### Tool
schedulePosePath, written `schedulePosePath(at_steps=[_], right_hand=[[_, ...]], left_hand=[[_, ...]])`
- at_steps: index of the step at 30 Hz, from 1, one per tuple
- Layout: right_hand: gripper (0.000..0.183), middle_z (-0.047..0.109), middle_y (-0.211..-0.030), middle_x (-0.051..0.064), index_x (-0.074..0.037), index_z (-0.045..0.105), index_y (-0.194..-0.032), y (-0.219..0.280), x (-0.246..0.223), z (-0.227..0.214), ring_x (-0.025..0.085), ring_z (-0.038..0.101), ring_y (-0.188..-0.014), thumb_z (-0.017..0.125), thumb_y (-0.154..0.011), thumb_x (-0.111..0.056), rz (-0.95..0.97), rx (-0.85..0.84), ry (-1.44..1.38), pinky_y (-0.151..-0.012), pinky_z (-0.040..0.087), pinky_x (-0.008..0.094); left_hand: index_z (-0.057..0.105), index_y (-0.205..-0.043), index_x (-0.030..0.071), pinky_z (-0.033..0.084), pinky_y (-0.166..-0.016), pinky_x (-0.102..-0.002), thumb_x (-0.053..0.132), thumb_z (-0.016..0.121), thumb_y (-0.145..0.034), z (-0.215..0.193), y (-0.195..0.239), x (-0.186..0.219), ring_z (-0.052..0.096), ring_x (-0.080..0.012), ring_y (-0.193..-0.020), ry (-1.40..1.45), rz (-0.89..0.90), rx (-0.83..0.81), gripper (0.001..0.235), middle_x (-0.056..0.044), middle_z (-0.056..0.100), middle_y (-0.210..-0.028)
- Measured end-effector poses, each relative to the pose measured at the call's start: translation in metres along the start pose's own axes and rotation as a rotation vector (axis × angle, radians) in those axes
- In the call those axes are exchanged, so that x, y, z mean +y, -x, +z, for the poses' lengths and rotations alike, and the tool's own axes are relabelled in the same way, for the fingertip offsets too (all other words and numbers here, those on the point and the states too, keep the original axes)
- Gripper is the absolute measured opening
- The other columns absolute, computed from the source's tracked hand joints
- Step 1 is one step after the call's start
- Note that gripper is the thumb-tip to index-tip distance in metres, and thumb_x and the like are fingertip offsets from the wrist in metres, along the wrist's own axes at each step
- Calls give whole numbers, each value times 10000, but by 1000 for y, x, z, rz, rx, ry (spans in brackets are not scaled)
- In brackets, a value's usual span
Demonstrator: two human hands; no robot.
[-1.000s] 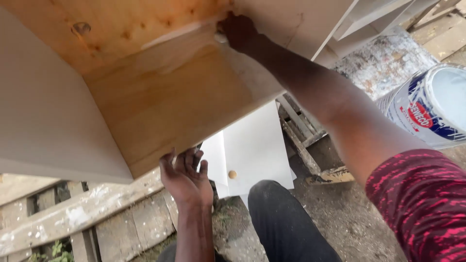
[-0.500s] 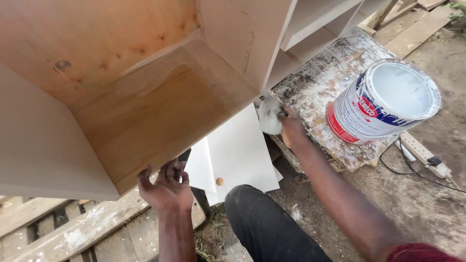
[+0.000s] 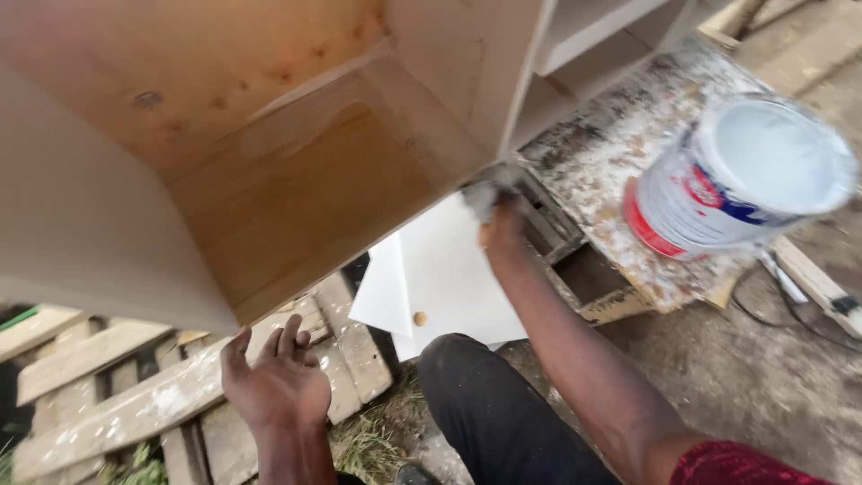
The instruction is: The person applies white paint to a wooden cabinet using a cloth. They dip the cloth into a paint bucket and wipe the exterior surfaces, then move to paint the interior shelves and sides of the cabinet.
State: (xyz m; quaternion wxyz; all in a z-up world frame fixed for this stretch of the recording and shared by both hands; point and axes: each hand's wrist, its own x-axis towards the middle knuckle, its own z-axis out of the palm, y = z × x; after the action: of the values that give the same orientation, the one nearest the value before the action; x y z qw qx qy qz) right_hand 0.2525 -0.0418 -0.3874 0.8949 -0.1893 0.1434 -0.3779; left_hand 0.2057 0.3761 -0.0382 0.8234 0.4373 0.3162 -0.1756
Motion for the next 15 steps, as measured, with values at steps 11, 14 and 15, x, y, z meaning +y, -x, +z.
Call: schedulePosePath(at_steps=[11, 14, 15], right_hand=[[355, 721, -908, 73, -147, 727, -1109, 333, 273, 263, 190, 667, -762, 656, -782, -31, 608, 312, 276, -593, 510, 355], [354, 545, -863, 76, -137, 585, -976, 286, 244, 207, 249, 516, -741, 484, -647, -53, 668, 79, 468, -580, 447, 393], [354, 545, -863, 76, -137, 585, -976, 262, 232, 182, 249, 516, -741, 484, -647, -53, 685, 64, 474, -580, 447, 393]], left_hand=[[547, -1257, 165, 373, -1028, -309, 364, 483, -813, -54, 50, 45, 551, -178, -1201, 76, 395, 335, 490, -102, 623, -1490], [520, -1453, 133, 335, -763, -222, 398, 509, -768, -80, 63, 52, 504, -92, -939, 91, 371, 318, 735, -80, 663, -1469], [520, -1453, 133, 335, -763, -222, 398, 509, -768, -90, 65, 54, 504, -92, -939, 106, 381, 334, 735, -80, 663, -1469]])
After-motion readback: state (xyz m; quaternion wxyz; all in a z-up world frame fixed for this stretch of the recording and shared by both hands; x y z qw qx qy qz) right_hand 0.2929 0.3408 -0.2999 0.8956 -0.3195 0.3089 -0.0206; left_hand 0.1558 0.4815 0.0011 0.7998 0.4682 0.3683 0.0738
